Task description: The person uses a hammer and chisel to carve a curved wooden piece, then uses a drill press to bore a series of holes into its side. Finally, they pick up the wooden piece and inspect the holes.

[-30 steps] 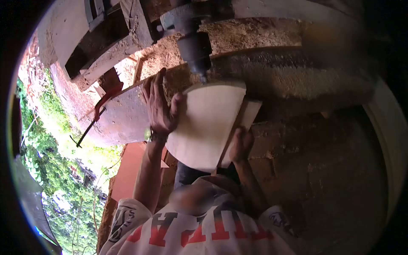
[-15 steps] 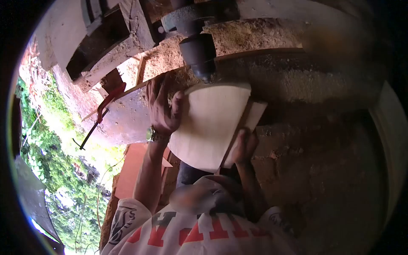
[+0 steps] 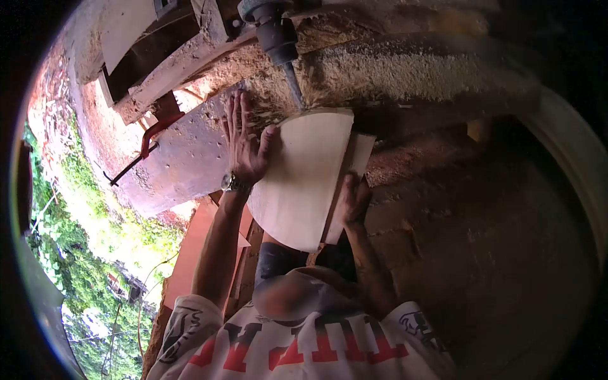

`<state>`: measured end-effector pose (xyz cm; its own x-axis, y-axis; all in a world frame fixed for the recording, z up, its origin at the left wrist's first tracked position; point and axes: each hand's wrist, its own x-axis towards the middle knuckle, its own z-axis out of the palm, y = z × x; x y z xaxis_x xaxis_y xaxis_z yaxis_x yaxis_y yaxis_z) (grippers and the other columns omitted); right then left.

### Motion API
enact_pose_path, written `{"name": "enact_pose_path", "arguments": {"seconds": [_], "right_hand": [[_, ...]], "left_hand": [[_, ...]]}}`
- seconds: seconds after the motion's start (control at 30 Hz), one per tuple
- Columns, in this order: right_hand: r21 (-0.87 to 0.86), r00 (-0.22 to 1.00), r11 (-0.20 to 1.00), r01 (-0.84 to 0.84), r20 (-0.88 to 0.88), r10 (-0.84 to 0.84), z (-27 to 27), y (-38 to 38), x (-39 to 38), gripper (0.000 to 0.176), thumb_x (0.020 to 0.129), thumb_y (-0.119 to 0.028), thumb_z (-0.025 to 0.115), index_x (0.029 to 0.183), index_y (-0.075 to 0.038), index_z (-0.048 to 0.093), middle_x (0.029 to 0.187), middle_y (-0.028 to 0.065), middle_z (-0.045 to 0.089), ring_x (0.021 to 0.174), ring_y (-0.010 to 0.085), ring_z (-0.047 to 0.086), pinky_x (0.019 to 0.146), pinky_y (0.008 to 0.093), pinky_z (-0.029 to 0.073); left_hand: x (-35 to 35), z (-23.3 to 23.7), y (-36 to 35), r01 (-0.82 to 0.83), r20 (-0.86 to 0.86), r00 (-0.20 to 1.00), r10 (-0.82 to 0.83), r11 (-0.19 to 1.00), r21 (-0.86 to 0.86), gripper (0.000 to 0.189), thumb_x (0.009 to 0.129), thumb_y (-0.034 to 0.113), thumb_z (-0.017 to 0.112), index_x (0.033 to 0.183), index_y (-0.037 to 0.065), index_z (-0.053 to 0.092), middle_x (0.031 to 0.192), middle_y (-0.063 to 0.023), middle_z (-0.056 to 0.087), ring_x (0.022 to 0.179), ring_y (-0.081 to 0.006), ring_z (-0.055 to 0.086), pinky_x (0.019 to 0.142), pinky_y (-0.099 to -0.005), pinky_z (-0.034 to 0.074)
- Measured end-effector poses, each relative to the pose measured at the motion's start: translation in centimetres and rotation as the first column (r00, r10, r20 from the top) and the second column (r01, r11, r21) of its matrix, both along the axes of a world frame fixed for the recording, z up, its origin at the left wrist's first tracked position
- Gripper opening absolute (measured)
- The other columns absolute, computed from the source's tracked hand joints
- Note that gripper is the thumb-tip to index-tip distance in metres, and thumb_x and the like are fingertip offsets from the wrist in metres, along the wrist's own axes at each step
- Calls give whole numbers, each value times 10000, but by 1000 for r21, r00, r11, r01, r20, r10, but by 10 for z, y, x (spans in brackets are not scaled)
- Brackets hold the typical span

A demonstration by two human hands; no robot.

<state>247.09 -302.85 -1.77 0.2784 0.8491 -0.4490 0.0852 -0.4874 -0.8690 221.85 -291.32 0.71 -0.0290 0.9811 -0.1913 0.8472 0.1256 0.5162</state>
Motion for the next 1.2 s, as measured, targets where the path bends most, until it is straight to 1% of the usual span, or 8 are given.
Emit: {"name": "enact_pose_path", "arguments": {"seconds": [0.1,0.2,0.43,0.5,0.73,0.83,1.03,1.2], "right_hand": [[-56,999,998,-33,-5,32,7,-16,4,483,1012,-472,551,772,-59,471,742,-40,379,726,96,358,651,316,307],[-70,996,998,6,-88,-12,15,-15,-4,507,1013,-482,543,831,-10,522,722,-24,392,703,110,388,628,299,351],[-81,1000,997,4,12,-3,12,-6,-20,495,1008,-497,548,842,-31,530,761,-46,435,741,83,408,640,297,347],[-121,994,991,-60,-102,48,12,-13,-15,493,1011,-497,545,925,-12,560,835,-4,489,827,109,445,738,310,384],[-163,999,986,-41,24,46,8,-12,-42,466,1015,-481,511,839,-50,512,738,-53,413,714,67,397,635,271,332],[-199,998,978,-67,-8,67,10,-16,-38,521,1002,-493,544,832,-1,517,747,-4,477,751,112,450,659,320,390],[-195,998,980,-41,-52,32,9,-18,-34,518,1001,-505,534,817,-21,515,738,-15,454,740,93,428,630,317,355],[-151,997,986,-77,6,79,12,-4,-28,483,1000,-470,531,793,-34,512,712,-30,422,706,93,410,600,313,331]], "left_hand": [[1,0,-14,-34,22,999,35,999,-26,974,958,678,442,1597,-7,175,1656,-248,183,1546,-424,123,1222,-598,71],[0,2,-20,-80,-4,997,80,997,-3,965,958,674,449,1589,-11,197,1650,-250,197,1544,-420,134,1219,-600,79],[-15,-2,-19,-104,-9,995,104,995,10,905,960,633,468,1592,29,234,1654,-217,218,1543,-404,154,1216,-602,84],[-16,0,-9,-63,-42,997,63,998,12,870,962,596,477,1597,51,239,1659,-211,211,1549,-390,146,1218,-598,81],[-18,6,16,18,-37,999,-21,998,-68,875,958,629,468,1587,54,269,1660,-216,200,1552,-392,130,1212,-622,54],[-25,4,19,28,-22,999,-30,996,-87,893,956,660,456,1584,53,274,1660,-226,187,1551,-403,121,1206,-636,49],[-20,3,18,26,7,1000,-25,995,-94,913,948,679,470,1601,76,260,1670,-227,165,1553,-416,88,1209,-610,41],[-15,7,21,53,-18,998,-55,994,-100,1049,878,759,518,1600,49,245,1671,-239,150,1550,-428,88,1215,-602,25]]}}
